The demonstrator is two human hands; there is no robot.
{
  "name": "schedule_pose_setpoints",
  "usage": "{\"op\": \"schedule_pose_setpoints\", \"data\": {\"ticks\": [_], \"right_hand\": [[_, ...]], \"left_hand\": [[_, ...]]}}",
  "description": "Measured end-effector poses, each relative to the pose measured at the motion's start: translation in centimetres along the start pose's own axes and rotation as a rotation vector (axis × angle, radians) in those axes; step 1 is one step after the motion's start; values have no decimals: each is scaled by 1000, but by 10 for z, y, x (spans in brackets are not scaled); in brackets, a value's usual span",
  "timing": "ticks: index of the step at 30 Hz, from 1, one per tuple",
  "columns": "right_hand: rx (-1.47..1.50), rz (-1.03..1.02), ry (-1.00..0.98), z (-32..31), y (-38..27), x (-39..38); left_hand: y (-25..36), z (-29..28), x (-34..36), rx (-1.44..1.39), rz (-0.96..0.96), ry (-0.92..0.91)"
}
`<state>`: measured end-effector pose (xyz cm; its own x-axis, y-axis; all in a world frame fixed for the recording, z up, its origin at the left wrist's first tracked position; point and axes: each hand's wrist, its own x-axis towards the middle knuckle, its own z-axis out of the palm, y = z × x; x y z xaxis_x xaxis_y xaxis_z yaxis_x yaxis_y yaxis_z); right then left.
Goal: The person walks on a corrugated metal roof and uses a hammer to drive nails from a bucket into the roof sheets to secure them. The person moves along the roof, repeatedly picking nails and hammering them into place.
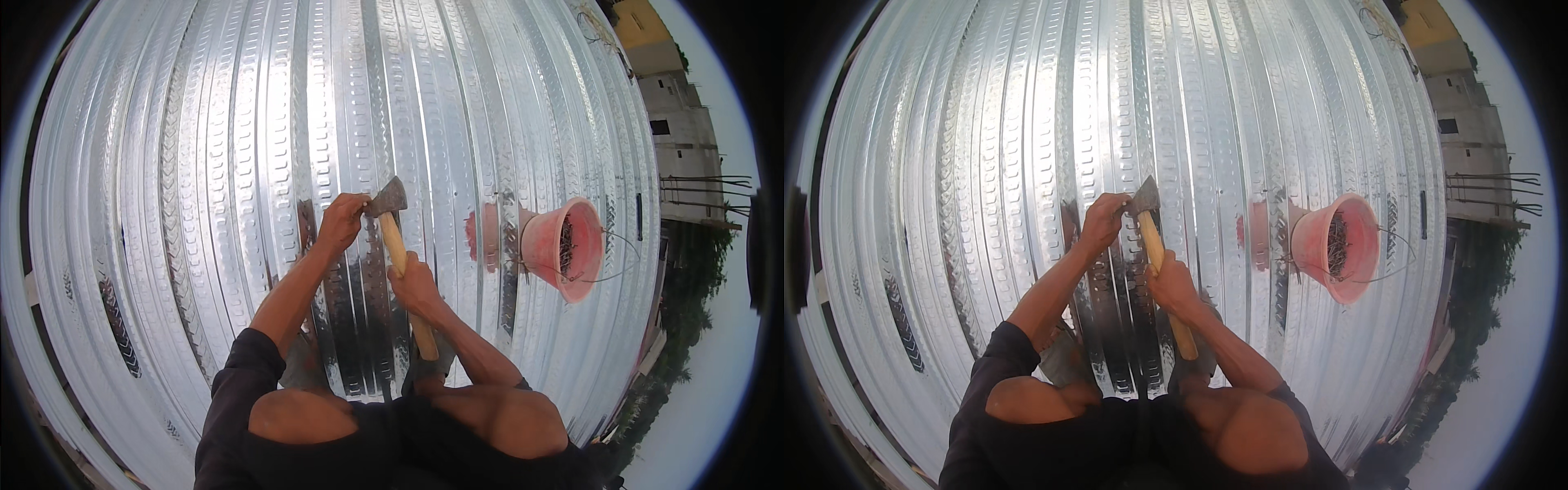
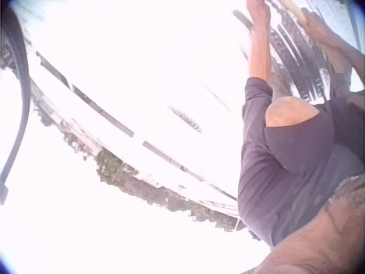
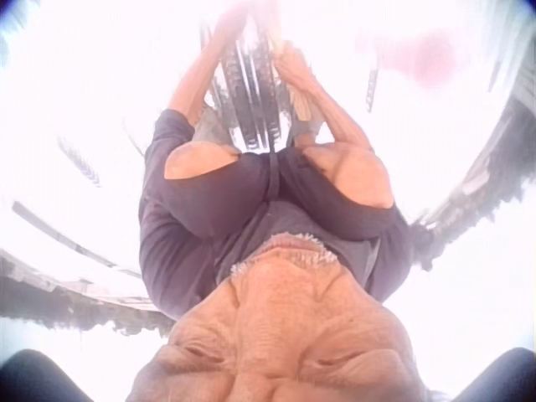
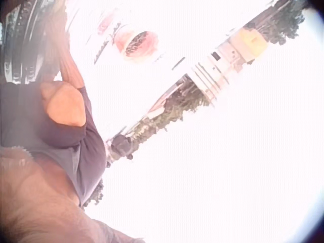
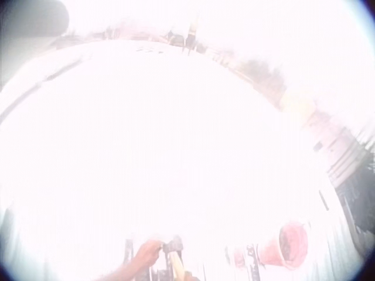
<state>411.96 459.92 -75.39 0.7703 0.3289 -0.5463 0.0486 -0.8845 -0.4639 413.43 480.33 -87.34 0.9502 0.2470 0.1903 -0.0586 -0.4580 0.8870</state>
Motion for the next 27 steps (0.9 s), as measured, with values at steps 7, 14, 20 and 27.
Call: {"op": "schedule_pose_setpoints", "data": {"ticks": [7, 14, 20, 27], "right_hand": [[393, -235, 370, -56, -44, -16], [506, -383, 460, -89, -51, -3], [457, -387, 451, -88, -52, -12], [664, -819, 710, -144, -107, -23]], "left_hand": [[2, -8, 8, -41, -195, 143], [1, -4, 8, -42, -152, 86], [-2, 7, 10, 21, -10, 114], [-6, -10, -1, 28, 57, 49]]}}
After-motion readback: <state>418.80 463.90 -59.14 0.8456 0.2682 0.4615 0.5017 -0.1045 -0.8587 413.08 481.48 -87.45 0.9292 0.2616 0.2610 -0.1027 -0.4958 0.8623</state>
